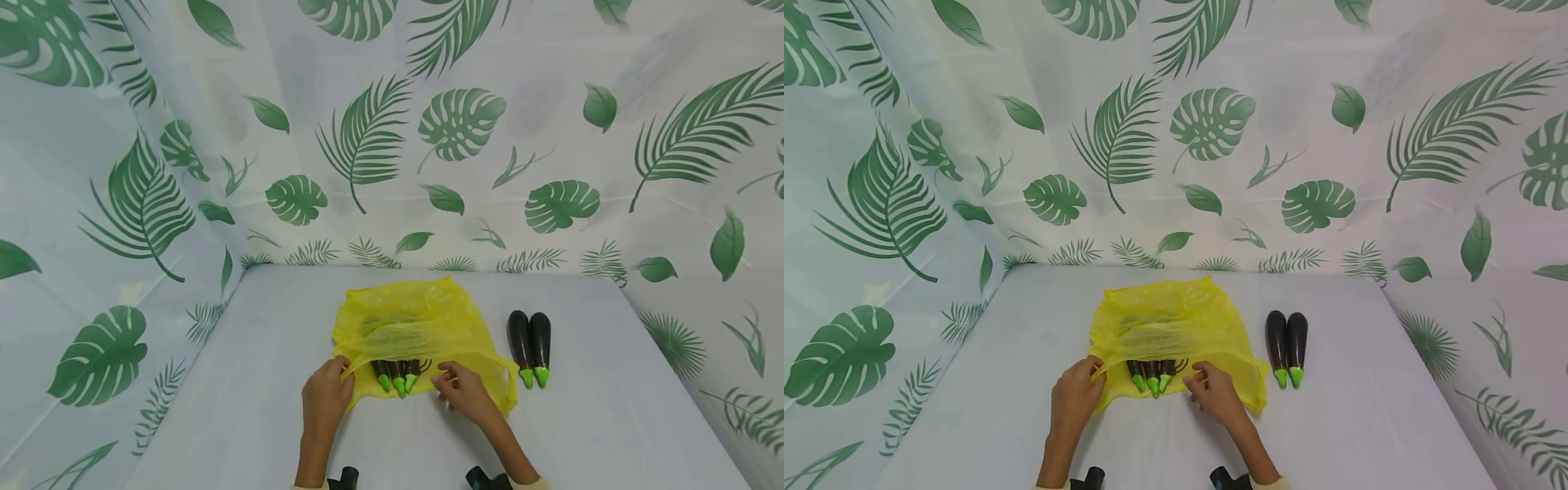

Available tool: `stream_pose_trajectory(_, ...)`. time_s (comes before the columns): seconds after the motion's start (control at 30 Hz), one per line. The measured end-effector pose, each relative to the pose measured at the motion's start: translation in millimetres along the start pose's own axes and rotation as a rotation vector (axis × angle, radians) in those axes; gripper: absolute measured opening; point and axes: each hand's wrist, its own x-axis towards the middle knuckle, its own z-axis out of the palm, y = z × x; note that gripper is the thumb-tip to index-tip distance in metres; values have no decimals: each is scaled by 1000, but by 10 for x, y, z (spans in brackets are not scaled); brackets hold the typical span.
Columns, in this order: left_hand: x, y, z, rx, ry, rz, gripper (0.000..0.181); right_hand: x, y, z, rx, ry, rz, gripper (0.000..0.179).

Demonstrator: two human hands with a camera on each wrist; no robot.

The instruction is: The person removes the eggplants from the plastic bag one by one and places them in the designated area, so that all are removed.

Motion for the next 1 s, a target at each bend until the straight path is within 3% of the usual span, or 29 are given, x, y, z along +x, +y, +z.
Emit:
stream_pose_trajectory(0.4, -3, 10, 12, -5, 15, 7, 10, 123, -19, 173, 33, 60, 73, 44)
stream_pose_trajectory(0.63, -6, -4, 29, 2, 5, -6, 10, 201, 32, 243, 22, 70, 35, 54)
stream_pose_trajectory(0.87, 6, -18, 50, 2, -14, -22, 10, 261, 38, 328, -5, 100, 9, 33)
stream_pose_trajectory(1.0, 18, -28, 64, 10, -21, -31, 10, 289, 34, 371, -23, 126, -21, 35)
